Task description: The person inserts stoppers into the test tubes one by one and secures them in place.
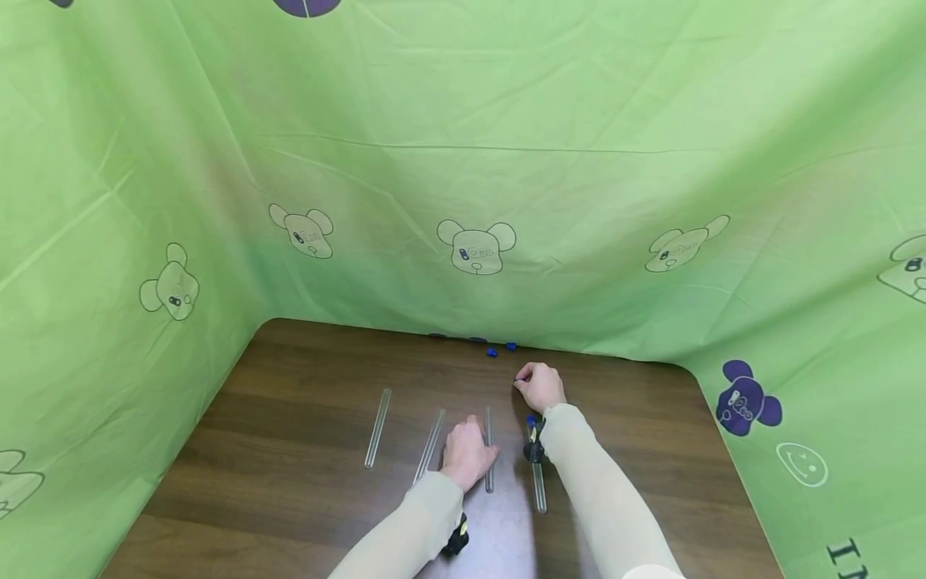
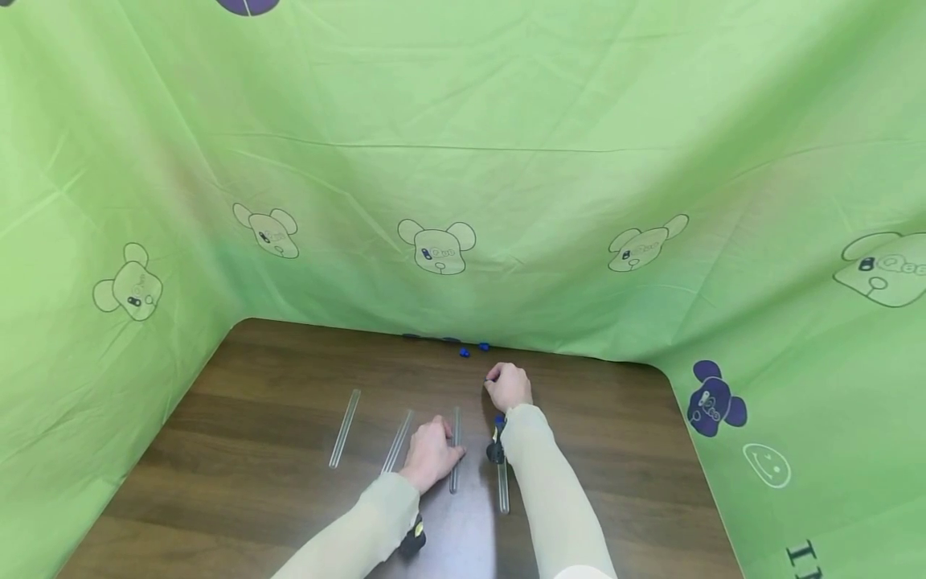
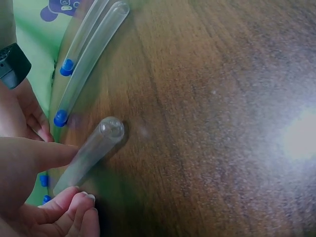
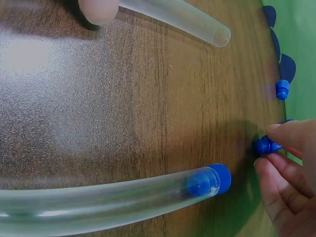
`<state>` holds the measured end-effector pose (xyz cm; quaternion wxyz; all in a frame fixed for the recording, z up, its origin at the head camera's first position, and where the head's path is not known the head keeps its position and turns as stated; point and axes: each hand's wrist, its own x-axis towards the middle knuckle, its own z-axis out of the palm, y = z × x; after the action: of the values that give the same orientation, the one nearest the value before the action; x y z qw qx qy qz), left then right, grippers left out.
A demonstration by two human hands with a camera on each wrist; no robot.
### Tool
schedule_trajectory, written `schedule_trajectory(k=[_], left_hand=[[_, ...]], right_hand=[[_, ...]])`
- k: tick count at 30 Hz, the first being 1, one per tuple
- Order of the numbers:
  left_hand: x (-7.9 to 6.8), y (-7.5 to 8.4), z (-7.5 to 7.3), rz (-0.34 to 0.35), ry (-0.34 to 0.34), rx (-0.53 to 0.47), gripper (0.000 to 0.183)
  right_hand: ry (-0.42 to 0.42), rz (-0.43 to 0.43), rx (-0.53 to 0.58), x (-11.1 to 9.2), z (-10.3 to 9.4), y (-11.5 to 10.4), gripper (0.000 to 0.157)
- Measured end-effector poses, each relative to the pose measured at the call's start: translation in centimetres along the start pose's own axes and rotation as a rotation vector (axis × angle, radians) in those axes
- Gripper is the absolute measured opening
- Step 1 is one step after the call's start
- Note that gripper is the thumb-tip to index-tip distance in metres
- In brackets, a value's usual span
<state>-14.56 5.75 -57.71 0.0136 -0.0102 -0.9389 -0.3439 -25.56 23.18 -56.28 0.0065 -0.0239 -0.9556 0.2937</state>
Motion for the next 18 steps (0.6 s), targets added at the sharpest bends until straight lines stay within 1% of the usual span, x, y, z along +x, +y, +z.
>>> schedule_trajectory(k=[2,6,10,13,18], left_hand=[[0.15,0.03,0.02,-0.007,0.002,0.031,0.035],[0.30,0.07,-0.07,-0.023,-0.004,0.070,0.039],[0.33,0.09,-0.25,-0.030,-0.023,0.072,0.042],[0.36,0.09,-0.41,-0.030,-0.033,0.058,0.039],[0.55,-0.03,-0.63,-0.005,-0.027,0.041,0.026]], right_hand=[[0.003,0.002,0.002,0.02,0.00,-0.02,0.004],[0.020,0.001,0.021,0.06,-0.02,-0.08,0.005],[0.023,-0.003,0.041,0.03,-0.06,-0.11,0.014],[0.024,-0.014,0.046,-0.03,-0.15,-0.26,0.022],[0.035,-0.034,0.059,0.03,-0.38,-0.58,0.024]])
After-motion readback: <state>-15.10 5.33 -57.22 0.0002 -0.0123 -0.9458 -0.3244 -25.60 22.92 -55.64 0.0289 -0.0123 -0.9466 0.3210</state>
